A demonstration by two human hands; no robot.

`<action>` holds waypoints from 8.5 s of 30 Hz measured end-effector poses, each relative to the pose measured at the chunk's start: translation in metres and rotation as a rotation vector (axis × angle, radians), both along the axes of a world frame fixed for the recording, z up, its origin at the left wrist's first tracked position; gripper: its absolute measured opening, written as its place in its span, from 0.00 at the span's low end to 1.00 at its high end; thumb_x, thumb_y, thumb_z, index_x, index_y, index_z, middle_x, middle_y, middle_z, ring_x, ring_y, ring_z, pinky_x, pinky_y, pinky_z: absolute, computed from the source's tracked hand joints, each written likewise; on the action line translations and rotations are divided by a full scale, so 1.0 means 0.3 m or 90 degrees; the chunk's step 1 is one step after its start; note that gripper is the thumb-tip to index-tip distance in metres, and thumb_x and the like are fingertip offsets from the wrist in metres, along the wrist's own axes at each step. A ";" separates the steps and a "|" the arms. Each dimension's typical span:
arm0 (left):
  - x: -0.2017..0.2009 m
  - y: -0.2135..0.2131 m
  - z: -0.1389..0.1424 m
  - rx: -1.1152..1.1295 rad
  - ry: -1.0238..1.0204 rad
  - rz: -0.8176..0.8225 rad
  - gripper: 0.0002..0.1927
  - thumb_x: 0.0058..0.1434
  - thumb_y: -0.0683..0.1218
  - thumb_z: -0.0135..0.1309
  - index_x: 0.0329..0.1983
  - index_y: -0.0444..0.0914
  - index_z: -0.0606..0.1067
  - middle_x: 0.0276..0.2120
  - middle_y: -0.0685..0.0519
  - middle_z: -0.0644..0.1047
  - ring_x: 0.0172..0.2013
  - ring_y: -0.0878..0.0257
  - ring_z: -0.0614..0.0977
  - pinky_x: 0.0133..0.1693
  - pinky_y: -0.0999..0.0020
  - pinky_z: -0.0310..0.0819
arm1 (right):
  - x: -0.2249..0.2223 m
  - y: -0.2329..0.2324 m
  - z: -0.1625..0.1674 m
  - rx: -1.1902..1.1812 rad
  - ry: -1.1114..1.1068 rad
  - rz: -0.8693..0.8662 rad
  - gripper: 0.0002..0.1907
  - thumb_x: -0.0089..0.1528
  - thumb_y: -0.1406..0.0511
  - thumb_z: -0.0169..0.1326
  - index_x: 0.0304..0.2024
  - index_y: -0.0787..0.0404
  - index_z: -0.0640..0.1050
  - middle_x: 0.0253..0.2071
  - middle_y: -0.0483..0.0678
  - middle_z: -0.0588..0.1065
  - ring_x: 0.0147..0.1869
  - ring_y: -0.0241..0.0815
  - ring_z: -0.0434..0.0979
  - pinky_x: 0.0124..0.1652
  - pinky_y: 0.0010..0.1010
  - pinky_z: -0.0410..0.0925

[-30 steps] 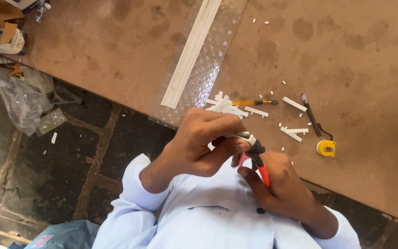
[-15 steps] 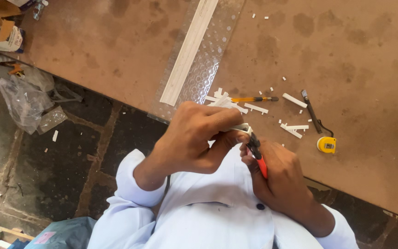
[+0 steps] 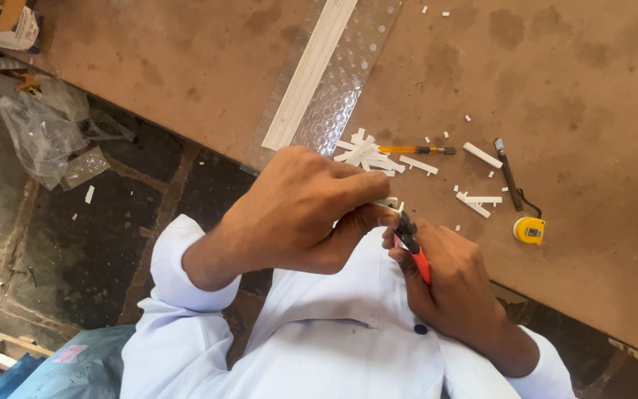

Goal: The person repeatedly picks up short white plastic strips and uses red-handled pliers to trim small pieces from their ends. The trimmed pieces accumulate on the workbench. The person handles the strips one at a time and places the trimmed pieces back on the table.

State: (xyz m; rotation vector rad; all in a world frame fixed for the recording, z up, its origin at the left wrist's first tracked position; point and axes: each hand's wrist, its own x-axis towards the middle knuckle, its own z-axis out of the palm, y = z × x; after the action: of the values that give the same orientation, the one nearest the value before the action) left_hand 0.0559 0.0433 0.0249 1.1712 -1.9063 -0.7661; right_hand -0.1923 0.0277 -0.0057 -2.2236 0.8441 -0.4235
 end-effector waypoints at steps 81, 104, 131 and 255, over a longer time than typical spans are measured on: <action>-0.003 0.009 -0.004 0.027 0.033 -0.127 0.09 0.72 0.46 0.51 0.35 0.38 0.72 0.13 0.50 0.66 0.16 0.48 0.71 0.21 0.52 0.56 | -0.007 -0.048 -0.032 0.144 -0.046 -0.050 0.05 0.55 0.74 0.56 0.30 0.65 0.72 0.17 0.46 0.62 0.18 0.35 0.58 0.21 0.30 0.54; -0.006 -0.008 -0.020 0.031 0.045 -0.218 0.12 0.69 0.45 0.52 0.30 0.36 0.70 0.15 0.48 0.67 0.18 0.47 0.73 0.22 0.52 0.60 | -0.098 -0.034 -0.112 0.373 -0.109 0.052 0.12 0.52 0.76 0.55 0.23 0.61 0.64 0.17 0.42 0.58 0.18 0.34 0.60 0.23 0.30 0.55; 0.022 -0.042 -0.076 0.243 0.121 -0.224 0.15 0.70 0.49 0.50 0.32 0.38 0.80 0.14 0.46 0.69 0.15 0.52 0.70 0.22 0.59 0.61 | -0.011 -0.023 -0.034 0.200 0.010 0.066 0.10 0.64 0.69 0.53 0.48 0.64 0.74 0.34 0.51 0.76 0.37 0.50 0.77 0.38 0.38 0.68; -0.033 -0.004 -0.042 0.284 0.048 -0.199 0.12 0.68 0.48 0.49 0.35 0.36 0.75 0.16 0.43 0.70 0.19 0.45 0.73 0.25 0.54 0.65 | -0.070 0.007 -0.147 0.389 -0.194 0.029 0.25 0.46 0.75 0.50 0.48 0.67 0.73 0.24 0.42 0.63 0.24 0.32 0.62 0.26 0.26 0.61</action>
State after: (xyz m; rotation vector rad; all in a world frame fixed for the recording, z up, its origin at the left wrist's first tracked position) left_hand 0.0460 0.0421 0.0124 1.0875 -1.9346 -1.4416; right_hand -0.2132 0.0298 -0.0496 -1.5646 0.6480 -0.4038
